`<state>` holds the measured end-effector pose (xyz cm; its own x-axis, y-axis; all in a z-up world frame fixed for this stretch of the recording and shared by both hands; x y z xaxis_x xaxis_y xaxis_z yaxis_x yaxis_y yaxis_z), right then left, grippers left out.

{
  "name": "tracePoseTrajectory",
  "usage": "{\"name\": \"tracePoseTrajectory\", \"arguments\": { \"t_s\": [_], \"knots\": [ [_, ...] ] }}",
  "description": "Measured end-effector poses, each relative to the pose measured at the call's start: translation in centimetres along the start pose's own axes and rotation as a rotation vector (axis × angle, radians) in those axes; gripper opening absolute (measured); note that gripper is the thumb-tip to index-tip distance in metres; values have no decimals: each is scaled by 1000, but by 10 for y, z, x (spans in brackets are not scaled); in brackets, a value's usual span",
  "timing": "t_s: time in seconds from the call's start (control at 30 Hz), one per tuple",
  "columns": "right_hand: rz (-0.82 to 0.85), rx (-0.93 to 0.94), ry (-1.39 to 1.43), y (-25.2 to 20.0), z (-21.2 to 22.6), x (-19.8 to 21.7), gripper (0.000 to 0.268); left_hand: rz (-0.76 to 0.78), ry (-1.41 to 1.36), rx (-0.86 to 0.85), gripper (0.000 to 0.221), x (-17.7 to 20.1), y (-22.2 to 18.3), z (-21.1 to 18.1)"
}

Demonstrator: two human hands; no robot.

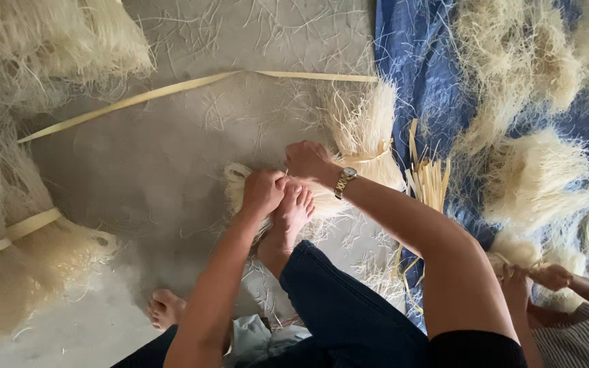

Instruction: The person bundles strands of light-colored fiber together and ties them into a bunch using a thin strip of material.

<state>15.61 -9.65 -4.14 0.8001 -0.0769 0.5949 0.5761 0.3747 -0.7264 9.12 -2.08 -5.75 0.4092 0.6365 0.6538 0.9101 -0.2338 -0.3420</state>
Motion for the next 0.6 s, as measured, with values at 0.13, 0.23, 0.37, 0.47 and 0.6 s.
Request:
{"name": "tracePoseTrajectory", "arguments": {
  "t_s": [0.13,0.23,0.37,0.47,0.6],
  "knots": [
    [62,88,-263,11,8,-2,15,-117,29,-19,20,6,-5,-2],
    [112,373,-593,-3,26,-10,11,-141,-7,-12,20,6,-4,2],
    [232,685,-838,-22,32,-36,8,-221,-87,-46,15,11,-5,2],
    [239,690,-902,-53,46,-25,15,-77,5,50,22,-5,-1,12],
    [334,503,-739,-49,28,-24,9,-76,-14,19,20,0,0,6]
  ]
}}
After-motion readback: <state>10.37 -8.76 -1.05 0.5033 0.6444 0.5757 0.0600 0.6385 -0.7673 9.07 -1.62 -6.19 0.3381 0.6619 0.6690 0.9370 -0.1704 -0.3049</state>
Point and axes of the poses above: each hand's wrist, its own y-axis towards the middle knuckle, its own x-axis out of the back of the hand, z = x × y, the point moved 10 cm from there along y, towards the middle knuckle, and after that the axes turned 5 degrees about y, right-handed, at the moved point
